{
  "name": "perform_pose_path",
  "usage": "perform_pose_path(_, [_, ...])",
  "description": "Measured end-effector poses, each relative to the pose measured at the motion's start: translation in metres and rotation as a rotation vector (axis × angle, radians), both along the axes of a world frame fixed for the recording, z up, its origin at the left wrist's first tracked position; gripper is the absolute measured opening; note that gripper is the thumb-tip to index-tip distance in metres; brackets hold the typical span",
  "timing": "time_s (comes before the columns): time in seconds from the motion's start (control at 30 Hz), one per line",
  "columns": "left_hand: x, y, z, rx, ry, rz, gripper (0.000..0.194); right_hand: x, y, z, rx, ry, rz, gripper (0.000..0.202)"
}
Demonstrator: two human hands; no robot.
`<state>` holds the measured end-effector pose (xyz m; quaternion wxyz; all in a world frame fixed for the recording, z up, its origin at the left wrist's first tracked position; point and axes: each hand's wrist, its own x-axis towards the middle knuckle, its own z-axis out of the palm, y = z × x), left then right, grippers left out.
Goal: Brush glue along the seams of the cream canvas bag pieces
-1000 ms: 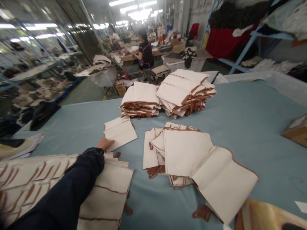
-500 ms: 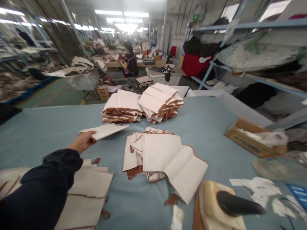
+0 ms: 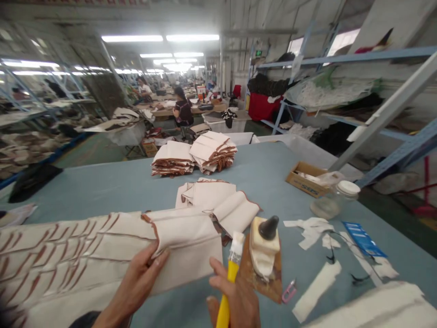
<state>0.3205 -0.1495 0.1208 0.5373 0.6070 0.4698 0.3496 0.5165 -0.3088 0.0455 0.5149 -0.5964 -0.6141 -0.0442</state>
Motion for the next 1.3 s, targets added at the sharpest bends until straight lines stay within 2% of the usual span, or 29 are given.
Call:
perform_pose_path(0.1, [-0.014, -0.055, -0.011, 0.242, 0.158, -0.268, 0.028, 0.010, -0.007, 0.025, 0.003, -0.045, 0.058, 0.020])
perform_pose_path(0.17, [-0.024, -0.081, -0.015, 0.369, 0.233, -0.345, 0.037, 0.015, -0.009, 0.035, -0.010, -0.015, 0.083, 0.018])
perform_pose_path(0.23, [-0.032, -0.102, -0.012, 0.460, 0.298, -0.395, 0.045, 0.019, -0.008, 0.039, -0.076, 0.048, 0.146, 0.017])
perform_pose_path(0.33, [-0.034, -0.124, 0.001, 0.457, 0.342, -0.529, 0.043, 0.024, -0.002, 0.038, -0.207, 0.177, 0.269, 0.020])
perform_pose_path(0.47, [-0.032, -0.146, 0.015, 0.454, 0.288, -0.686, 0.037, 0.025, 0.011, 0.032, -0.374, 0.297, 0.424, 0.024])
perform_pose_path(0.53, [-0.035, -0.155, 0.017, 0.457, 0.298, -0.686, 0.037, 0.024, 0.017, 0.029, -0.427, 0.319, 0.489, 0.026])
perform_pose_path(0.7, [-0.051, -0.168, 0.020, 0.466, 0.322, -0.713, 0.033, 0.009, 0.030, 0.024, -0.418, 0.342, 0.611, 0.037])
perform_pose_path(0.9, [-0.074, -0.166, 0.035, 0.413, 0.336, -0.752, 0.032, -0.026, 0.042, 0.038, -0.389, 0.313, 0.742, 0.048])
perform_pose_path(0.97, [-0.083, -0.165, 0.035, 0.398, 0.335, -0.750, 0.036, -0.037, 0.042, 0.042, -0.360, 0.272, 0.766, 0.047])
perform_pose_path(1.07, [-0.095, -0.165, 0.024, 0.441, 0.262, -0.742, 0.034, -0.045, 0.037, 0.043, -0.301, 0.200, 0.738, 0.039])
perform_pose_path(1.13, [-0.101, -0.168, 0.013, 0.493, 0.161, -0.691, 0.028, -0.043, 0.031, 0.045, -0.255, 0.195, 0.690, 0.033])
perform_pose_path(1.2, [-0.105, -0.170, 0.002, 0.498, 0.121, -0.587, 0.027, -0.036, 0.025, 0.050, -0.206, 0.192, 0.615, 0.026])
perform_pose_path(1.3, [-0.111, -0.165, -0.010, 0.482, 0.247, -0.388, 0.025, -0.019, 0.014, 0.067, -0.098, 0.124, 0.458, 0.013])
